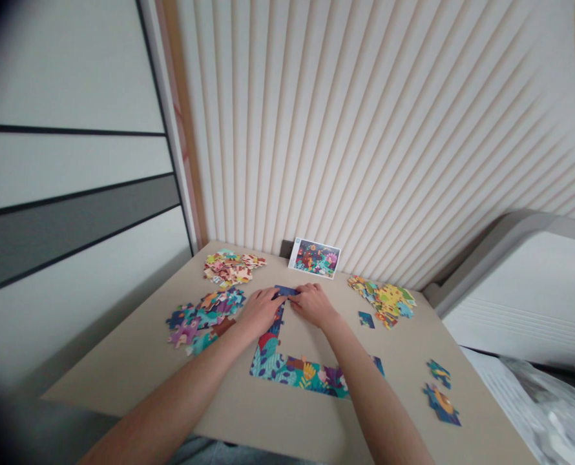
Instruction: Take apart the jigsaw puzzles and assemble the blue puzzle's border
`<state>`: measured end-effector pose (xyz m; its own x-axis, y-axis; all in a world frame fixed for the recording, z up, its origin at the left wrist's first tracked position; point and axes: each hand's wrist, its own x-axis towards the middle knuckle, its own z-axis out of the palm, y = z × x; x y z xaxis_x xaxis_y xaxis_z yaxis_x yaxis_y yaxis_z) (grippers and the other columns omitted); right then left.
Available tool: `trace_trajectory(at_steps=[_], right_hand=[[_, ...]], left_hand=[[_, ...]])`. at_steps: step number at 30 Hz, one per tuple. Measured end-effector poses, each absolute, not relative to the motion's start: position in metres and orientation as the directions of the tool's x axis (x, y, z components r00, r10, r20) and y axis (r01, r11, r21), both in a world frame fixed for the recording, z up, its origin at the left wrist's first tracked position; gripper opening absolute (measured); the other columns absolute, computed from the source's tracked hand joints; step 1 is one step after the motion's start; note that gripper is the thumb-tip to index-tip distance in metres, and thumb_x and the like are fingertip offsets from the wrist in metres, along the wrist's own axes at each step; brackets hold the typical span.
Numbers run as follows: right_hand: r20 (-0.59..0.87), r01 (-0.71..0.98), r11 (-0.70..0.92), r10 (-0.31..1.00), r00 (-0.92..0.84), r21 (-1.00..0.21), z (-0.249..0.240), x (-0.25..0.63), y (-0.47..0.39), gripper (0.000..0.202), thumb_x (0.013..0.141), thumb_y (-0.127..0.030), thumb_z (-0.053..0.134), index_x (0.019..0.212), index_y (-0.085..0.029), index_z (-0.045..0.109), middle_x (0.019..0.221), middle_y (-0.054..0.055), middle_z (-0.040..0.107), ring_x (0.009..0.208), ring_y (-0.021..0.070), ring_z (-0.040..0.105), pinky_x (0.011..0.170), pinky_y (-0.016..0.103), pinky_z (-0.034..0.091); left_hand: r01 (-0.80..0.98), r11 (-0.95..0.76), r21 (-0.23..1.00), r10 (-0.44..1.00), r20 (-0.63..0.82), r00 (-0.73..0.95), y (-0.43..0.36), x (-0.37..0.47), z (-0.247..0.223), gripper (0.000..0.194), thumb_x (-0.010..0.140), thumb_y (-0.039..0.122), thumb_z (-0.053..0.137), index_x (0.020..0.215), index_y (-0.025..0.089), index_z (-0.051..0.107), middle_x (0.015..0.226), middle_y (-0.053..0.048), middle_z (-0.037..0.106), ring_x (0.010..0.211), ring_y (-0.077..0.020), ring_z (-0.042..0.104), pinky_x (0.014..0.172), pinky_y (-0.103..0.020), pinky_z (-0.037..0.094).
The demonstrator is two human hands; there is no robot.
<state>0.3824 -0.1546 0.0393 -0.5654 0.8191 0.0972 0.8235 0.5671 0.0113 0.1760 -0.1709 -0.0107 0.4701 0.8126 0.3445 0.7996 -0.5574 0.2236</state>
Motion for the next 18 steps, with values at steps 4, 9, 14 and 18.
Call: trace_trajectory(at_steps=[4,9,14,18], right_hand=[[0.098,0.826,0.564,0.823,-0.560,-0.013,0.037,0.382,-0.157,0.028,0.098,-0.031,0.053,0.114,-0.032,0.075,0.122,0.009,0.070,0.112,0.0256,0.062,0.101,0.039,0.038],[0.130,0.823,0.542,0.840,-0.526,-0.171,0.029,0.402,-0.165,0.040,0.100,-0.035,0.047,0.136,-0.031,0.062,0.143,0.008,0.059,0.129,0.0261,0.055,0.109,0.044,0.037],[0.236,0.878,0.321,0.939,-0.249,-0.355,0.018,0.463,-0.195,0.041,0.098,-0.036,0.045,0.132,-0.023,0.065,0.134,0.012,0.065,0.124,0.0270,0.059,0.109,0.046,0.042],[0.184,0.841,0.257,0.964,-0.191,-0.476,0.008,0.498,-0.228,0.045,0.095,-0.046,0.052,0.130,-0.022,0.066,0.133,0.013,0.065,0.122,0.0293,0.059,0.108,0.048,0.044]], left_hand=[[0.801,-0.559,0.215,0.811,0.343,0.474,-0.171,0.176,-0.009,0.046,0.091,0.012,0.052,0.133,0.028,0.060,0.136,-0.010,0.058,0.128,-0.0255,0.051,0.107,-0.042,0.038],[0.804,-0.555,0.215,0.814,0.342,0.470,-0.172,0.175,-0.008,0.046,0.090,0.010,0.052,0.131,0.028,0.062,0.135,-0.010,0.058,0.127,-0.0255,0.052,0.107,-0.042,0.039],[0.795,-0.565,0.219,0.809,0.337,0.482,-0.172,0.175,-0.009,0.048,0.088,0.009,0.054,0.131,0.028,0.062,0.138,-0.010,0.057,0.128,-0.0262,0.052,0.108,-0.043,0.040],[0.801,-0.551,0.235,0.821,0.326,0.469,-0.173,0.175,-0.008,0.049,0.087,0.007,0.052,0.129,0.029,0.064,0.139,-0.010,0.057,0.128,-0.0263,0.052,0.108,-0.044,0.040]])
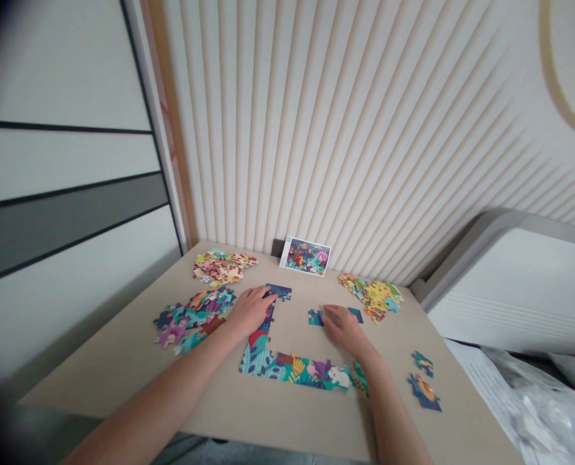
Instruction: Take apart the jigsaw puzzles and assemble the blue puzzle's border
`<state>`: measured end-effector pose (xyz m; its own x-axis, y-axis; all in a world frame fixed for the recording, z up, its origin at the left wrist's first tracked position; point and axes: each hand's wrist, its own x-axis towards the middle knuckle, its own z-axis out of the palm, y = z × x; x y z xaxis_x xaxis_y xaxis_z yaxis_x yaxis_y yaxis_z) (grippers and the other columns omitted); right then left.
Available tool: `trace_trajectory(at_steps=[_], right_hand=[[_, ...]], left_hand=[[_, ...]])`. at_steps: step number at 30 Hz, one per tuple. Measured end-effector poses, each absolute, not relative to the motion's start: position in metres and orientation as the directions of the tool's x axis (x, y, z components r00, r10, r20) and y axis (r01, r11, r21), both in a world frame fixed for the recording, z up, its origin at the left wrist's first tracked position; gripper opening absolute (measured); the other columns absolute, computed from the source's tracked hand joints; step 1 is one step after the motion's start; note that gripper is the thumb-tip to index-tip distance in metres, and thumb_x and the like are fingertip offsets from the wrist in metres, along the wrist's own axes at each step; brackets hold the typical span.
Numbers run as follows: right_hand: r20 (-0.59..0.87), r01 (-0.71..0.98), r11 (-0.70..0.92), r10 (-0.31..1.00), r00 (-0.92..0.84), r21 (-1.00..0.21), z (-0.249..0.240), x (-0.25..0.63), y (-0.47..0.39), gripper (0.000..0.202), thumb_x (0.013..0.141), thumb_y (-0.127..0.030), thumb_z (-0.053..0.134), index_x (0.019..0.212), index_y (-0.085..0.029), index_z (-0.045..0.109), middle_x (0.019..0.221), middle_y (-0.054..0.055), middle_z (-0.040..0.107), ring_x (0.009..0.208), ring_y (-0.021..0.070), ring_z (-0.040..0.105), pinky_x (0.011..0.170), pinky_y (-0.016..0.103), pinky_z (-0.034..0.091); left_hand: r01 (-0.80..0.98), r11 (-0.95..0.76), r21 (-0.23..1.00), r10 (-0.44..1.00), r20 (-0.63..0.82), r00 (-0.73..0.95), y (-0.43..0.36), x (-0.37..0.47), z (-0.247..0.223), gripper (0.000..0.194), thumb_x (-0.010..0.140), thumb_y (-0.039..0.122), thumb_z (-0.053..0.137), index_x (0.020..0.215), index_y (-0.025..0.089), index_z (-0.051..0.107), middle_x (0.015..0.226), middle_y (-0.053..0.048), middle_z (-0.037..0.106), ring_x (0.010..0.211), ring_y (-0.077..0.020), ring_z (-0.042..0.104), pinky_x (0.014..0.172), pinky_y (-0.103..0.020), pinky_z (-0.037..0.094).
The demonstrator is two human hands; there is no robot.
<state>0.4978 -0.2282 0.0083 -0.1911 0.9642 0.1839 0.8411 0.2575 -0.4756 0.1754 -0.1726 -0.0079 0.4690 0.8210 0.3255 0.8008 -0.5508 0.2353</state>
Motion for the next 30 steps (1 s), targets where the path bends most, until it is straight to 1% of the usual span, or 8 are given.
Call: trace_trajectory(at_steps=[6,13,18,21,24,25,27,30], right_hand=[[0.157,0.856,0.216,0.975,-0.159,-0.469,0.001,0.492,-0.243,0.058,0.089,-0.048,0.064,0.140,-0.022,0.059,0.142,0.015,0.056,0.130,0.0328,0.052,0.112,0.051,0.037],[0.196,0.846,0.245,0.966,-0.170,-0.473,0.002,0.487,-0.244,0.033,0.092,-0.041,0.062,0.121,-0.027,0.071,0.135,0.011,0.059,0.125,0.0284,0.054,0.109,0.046,0.038],[0.280,0.920,0.164,0.958,-0.063,-0.355,0.008,0.480,-0.248,0.034,0.098,-0.030,0.051,0.126,-0.027,0.068,0.121,0.011,0.063,0.115,0.0270,0.057,0.102,0.043,0.040],[0.293,0.927,0.158,0.955,-0.056,-0.340,0.010,0.468,-0.251,0.036,0.098,-0.042,0.051,0.126,-0.026,0.068,0.112,0.010,0.065,0.107,0.0256,0.059,0.098,0.040,0.042],[0.285,0.925,0.192,0.954,-0.097,-0.327,0.010,0.457,-0.252,0.043,0.092,-0.054,0.060,0.124,-0.027,0.069,0.114,0.010,0.066,0.107,0.0265,0.059,0.099,0.041,0.042],[0.283,0.924,0.205,0.952,-0.112,-0.322,0.009,0.455,-0.252,0.040,0.092,-0.053,0.060,0.122,-0.027,0.070,0.116,0.009,0.066,0.108,0.0266,0.059,0.100,0.042,0.041],[0.273,0.912,0.249,0.948,-0.162,-0.325,0.008,0.456,-0.249,0.030,0.096,-0.040,0.056,0.120,-0.029,0.071,0.121,0.008,0.066,0.113,0.0255,0.059,0.102,0.042,0.041],[0.288,0.899,0.273,0.941,-0.176,-0.342,0.005,0.466,-0.245,0.040,0.096,-0.016,0.045,0.127,-0.029,0.067,0.130,0.006,0.065,0.120,0.0231,0.057,0.104,0.040,0.040]], left_hand=[[0.806,-0.558,0.198,0.815,0.313,0.487,-0.172,0.174,-0.007,0.050,0.088,0.007,0.051,0.132,0.027,0.062,0.139,-0.010,0.057,0.129,-0.0264,0.052,0.107,-0.043,0.040],[0.821,-0.547,0.165,0.815,0.332,0.475,-0.174,0.176,-0.002,0.051,0.086,0.006,0.052,0.133,0.024,0.061,0.137,-0.010,0.059,0.125,-0.0259,0.053,0.109,-0.042,0.038],[0.772,-0.604,0.198,0.776,0.365,0.514,-0.181,0.184,-0.001,0.046,0.087,0.003,0.048,0.125,0.022,0.065,0.128,-0.011,0.062,0.122,-0.0245,0.054,0.109,-0.041,0.038],[0.737,-0.644,0.207,0.752,0.348,0.559,-0.186,0.189,-0.001,0.045,0.086,0.003,0.049,0.125,0.021,0.065,0.128,-0.010,0.062,0.122,-0.0240,0.053,0.109,-0.040,0.038],[0.714,-0.666,0.216,0.739,0.326,0.590,-0.188,0.192,-0.001,0.047,0.084,0.001,0.049,0.124,0.021,0.065,0.128,-0.008,0.061,0.122,-0.0233,0.051,0.109,-0.039,0.038],[0.711,-0.668,0.220,0.737,0.323,0.593,-0.188,0.192,-0.001,0.047,0.084,0.001,0.049,0.123,0.021,0.065,0.128,-0.008,0.061,0.122,-0.0230,0.051,0.109,-0.039,0.037],[0.704,-0.672,0.229,0.735,0.322,0.597,-0.189,0.191,0.000,0.048,0.083,0.001,0.049,0.124,0.021,0.064,0.129,-0.008,0.060,0.123,-0.0227,0.051,0.109,-0.038,0.037],[0.694,-0.680,0.235,0.728,0.326,0.603,-0.189,0.190,-0.001,0.049,0.083,0.000,0.050,0.126,0.021,0.063,0.130,-0.008,0.060,0.124,-0.0228,0.050,0.111,-0.039,0.036]])
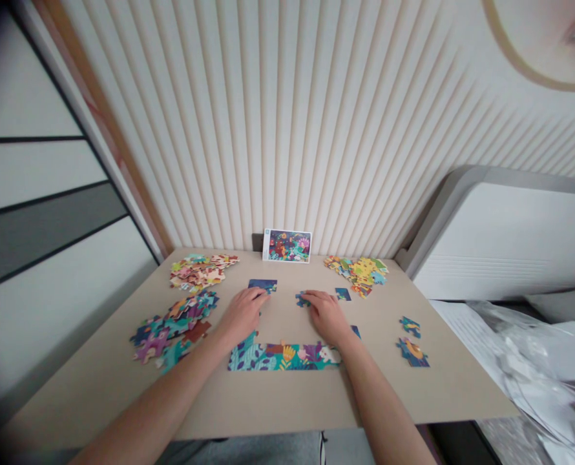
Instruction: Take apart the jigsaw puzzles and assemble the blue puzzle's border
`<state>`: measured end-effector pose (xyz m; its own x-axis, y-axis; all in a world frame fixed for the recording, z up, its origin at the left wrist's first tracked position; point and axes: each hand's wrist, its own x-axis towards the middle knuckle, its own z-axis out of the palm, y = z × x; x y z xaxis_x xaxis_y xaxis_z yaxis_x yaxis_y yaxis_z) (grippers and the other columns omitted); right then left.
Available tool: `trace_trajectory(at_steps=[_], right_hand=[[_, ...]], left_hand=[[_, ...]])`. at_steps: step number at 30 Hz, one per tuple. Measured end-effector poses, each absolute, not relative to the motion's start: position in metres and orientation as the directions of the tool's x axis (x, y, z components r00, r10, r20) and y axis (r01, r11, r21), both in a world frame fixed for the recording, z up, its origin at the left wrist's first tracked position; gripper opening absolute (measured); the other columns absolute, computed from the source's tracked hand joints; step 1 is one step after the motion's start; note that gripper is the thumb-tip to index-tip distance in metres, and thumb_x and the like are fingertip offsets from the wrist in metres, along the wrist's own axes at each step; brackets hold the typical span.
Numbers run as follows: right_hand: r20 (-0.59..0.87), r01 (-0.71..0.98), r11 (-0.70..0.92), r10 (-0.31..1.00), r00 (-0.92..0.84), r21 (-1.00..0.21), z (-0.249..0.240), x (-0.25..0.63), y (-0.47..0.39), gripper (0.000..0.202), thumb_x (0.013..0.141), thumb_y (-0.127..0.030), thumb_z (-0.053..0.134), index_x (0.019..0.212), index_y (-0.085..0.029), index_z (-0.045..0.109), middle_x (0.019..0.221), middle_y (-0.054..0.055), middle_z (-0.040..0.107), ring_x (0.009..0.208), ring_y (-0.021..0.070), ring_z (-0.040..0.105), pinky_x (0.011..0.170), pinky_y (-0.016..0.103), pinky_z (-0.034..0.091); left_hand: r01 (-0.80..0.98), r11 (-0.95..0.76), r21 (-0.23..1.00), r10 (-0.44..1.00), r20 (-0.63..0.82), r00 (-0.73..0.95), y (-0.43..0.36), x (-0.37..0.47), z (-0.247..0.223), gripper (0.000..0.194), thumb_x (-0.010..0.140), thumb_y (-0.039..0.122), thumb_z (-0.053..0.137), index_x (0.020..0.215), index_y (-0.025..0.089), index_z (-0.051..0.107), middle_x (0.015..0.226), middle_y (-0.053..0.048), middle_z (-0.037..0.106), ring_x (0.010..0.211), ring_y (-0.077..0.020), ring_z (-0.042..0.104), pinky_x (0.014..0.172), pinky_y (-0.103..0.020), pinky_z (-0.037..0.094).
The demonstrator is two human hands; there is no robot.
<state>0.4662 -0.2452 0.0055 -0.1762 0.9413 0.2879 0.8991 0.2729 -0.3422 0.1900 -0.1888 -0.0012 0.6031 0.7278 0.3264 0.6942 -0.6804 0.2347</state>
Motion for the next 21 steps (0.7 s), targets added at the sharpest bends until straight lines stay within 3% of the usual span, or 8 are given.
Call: trace_trajectory(at_steps=[3,6,11,16,21], right_hand=[[0.319,0.917,0.210,0.943,-0.097,-0.340,0.005,0.475,-0.245,0.041,0.095,-0.016,0.045,0.129,-0.026,0.065,0.124,0.008,0.066,0.115,0.0235,0.059,0.101,0.039,0.043],[0.309,0.922,0.230,0.942,-0.130,-0.313,0.008,0.472,-0.250,0.033,0.099,-0.032,0.049,0.124,-0.027,0.069,0.115,0.009,0.067,0.108,0.0243,0.061,0.099,0.039,0.044],[0.310,0.916,0.281,0.932,-0.189,-0.287,0.012,0.453,-0.254,0.036,0.096,-0.052,0.056,0.117,-0.029,0.073,0.120,0.010,0.066,0.113,0.0280,0.059,0.101,0.044,0.041],[0.311,0.885,0.310,0.928,-0.204,-0.347,0.009,0.448,-0.251,0.025,0.092,-0.045,0.064,0.104,-0.025,0.073,0.119,0.009,0.068,0.112,0.0255,0.061,0.102,0.043,0.040],[0.314,0.880,0.285,0.935,-0.166,-0.381,0.007,0.454,-0.250,0.025,0.094,-0.036,0.060,0.116,-0.026,0.069,0.123,0.008,0.067,0.116,0.0254,0.059,0.103,0.043,0.040]], left_hand=[[0.697,-0.676,0.240,0.733,0.324,0.599,-0.189,0.190,-0.002,0.049,0.083,0.000,0.049,0.125,0.021,0.063,0.130,-0.008,0.060,0.125,-0.0228,0.050,0.111,-0.039,0.035],[0.694,-0.676,0.249,0.734,0.314,0.602,-0.190,0.191,-0.001,0.046,0.083,0.000,0.049,0.121,0.021,0.064,0.129,-0.008,0.060,0.125,-0.0224,0.050,0.112,-0.039,0.035],[0.672,-0.695,0.257,0.717,0.310,0.624,-0.193,0.193,0.003,0.045,0.084,0.000,0.049,0.119,0.022,0.064,0.130,-0.007,0.061,0.126,-0.0215,0.051,0.114,-0.039,0.034],[0.633,-0.730,0.259,0.683,0.307,0.663,-0.192,0.194,0.001,0.045,0.083,-0.001,0.048,0.118,0.022,0.064,0.127,-0.006,0.064,0.122,-0.0199,0.055,0.113,-0.037,0.037],[0.621,-0.738,0.262,0.674,0.314,0.669,-0.189,0.195,-0.003,0.044,0.084,-0.002,0.047,0.117,0.021,0.065,0.126,-0.006,0.065,0.120,-0.0192,0.058,0.109,-0.035,0.041]])
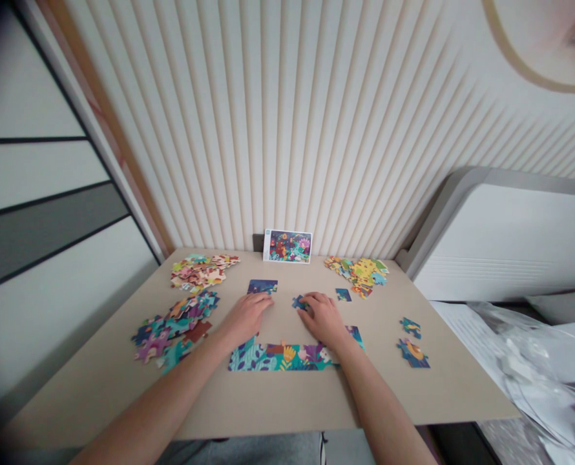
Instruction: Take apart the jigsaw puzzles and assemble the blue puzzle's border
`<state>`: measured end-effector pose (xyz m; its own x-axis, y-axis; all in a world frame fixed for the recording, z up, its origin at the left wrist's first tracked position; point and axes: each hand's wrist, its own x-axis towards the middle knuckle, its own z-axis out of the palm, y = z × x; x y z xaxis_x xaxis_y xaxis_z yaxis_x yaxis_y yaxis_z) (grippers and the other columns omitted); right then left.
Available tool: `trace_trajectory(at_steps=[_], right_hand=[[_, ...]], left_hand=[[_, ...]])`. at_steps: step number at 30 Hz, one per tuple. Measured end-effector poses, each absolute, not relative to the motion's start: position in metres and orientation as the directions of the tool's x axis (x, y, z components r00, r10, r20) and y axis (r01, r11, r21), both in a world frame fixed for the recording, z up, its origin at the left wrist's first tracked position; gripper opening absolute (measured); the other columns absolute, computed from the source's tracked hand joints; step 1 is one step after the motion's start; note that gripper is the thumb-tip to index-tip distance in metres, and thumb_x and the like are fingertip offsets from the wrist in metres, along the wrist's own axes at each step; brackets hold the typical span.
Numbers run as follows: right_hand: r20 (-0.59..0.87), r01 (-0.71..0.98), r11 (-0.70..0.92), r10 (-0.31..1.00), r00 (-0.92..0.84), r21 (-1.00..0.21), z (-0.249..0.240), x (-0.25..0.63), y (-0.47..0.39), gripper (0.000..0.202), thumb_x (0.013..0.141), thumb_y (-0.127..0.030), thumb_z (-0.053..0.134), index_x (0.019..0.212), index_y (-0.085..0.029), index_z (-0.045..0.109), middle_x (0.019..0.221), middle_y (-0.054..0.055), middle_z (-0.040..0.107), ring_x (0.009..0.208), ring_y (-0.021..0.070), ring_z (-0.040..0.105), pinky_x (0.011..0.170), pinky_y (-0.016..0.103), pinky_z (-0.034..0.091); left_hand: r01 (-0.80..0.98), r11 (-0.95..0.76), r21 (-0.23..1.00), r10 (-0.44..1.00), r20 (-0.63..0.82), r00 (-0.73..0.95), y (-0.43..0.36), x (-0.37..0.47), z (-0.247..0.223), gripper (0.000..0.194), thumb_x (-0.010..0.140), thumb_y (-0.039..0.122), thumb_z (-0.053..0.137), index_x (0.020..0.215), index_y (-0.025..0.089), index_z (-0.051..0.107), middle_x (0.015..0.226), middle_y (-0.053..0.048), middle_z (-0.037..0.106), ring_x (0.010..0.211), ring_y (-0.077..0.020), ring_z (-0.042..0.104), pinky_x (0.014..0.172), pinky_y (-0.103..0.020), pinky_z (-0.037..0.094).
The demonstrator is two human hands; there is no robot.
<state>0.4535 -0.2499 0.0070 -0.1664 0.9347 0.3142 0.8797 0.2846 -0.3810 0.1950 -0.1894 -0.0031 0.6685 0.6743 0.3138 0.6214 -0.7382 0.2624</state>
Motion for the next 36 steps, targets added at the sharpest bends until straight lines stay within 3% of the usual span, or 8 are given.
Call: trace_trajectory(at_steps=[7,17,29,36], right_hand=[[0.285,0.842,0.287,0.944,-0.167,-0.457,0.004,0.468,-0.244,0.029,0.094,-0.032,0.060,0.121,-0.024,0.067,0.119,0.008,0.069,0.114,0.0263,0.061,0.102,0.044,0.043],[0.280,0.803,0.285,0.948,-0.154,-0.523,-0.008,0.477,-0.239,0.052,0.088,-0.035,0.067,0.138,-0.022,0.058,0.134,0.013,0.063,0.123,0.0290,0.056,0.108,0.048,0.042],[0.311,0.767,0.340,0.931,-0.192,-0.543,0.002,0.469,-0.236,0.042,0.095,-0.027,0.056,0.136,-0.025,0.059,0.129,0.011,0.062,0.118,0.0254,0.059,0.106,0.045,0.045],[0.330,0.732,0.427,0.900,-0.285,-0.531,0.004,0.452,-0.196,0.035,0.096,-0.022,0.054,0.129,-0.025,0.066,0.123,0.010,0.060,0.114,0.0218,0.060,0.105,0.038,0.047]], left_hand=[[0.602,-0.756,0.256,0.654,0.337,0.678,-0.190,0.192,-0.006,0.041,0.086,0.001,0.048,0.117,0.021,0.065,0.127,-0.006,0.065,0.122,-0.0198,0.058,0.109,-0.036,0.041],[0.605,-0.752,0.262,0.659,0.335,0.674,-0.189,0.194,-0.007,0.043,0.086,0.000,0.047,0.118,0.022,0.066,0.127,-0.006,0.065,0.124,-0.0193,0.056,0.110,-0.035,0.040],[0.603,-0.750,0.270,0.661,0.314,0.682,-0.192,0.194,-0.002,0.041,0.086,0.001,0.049,0.117,0.022,0.065,0.128,-0.006,0.064,0.124,-0.0190,0.055,0.111,-0.035,0.038],[0.725,-0.651,0.225,0.752,0.321,0.576,-0.193,0.191,0.000,0.042,0.086,0.005,0.051,0.123,0.019,0.062,0.132,-0.011,0.059,0.131,-0.0234,0.048,0.114,-0.040,0.034]])
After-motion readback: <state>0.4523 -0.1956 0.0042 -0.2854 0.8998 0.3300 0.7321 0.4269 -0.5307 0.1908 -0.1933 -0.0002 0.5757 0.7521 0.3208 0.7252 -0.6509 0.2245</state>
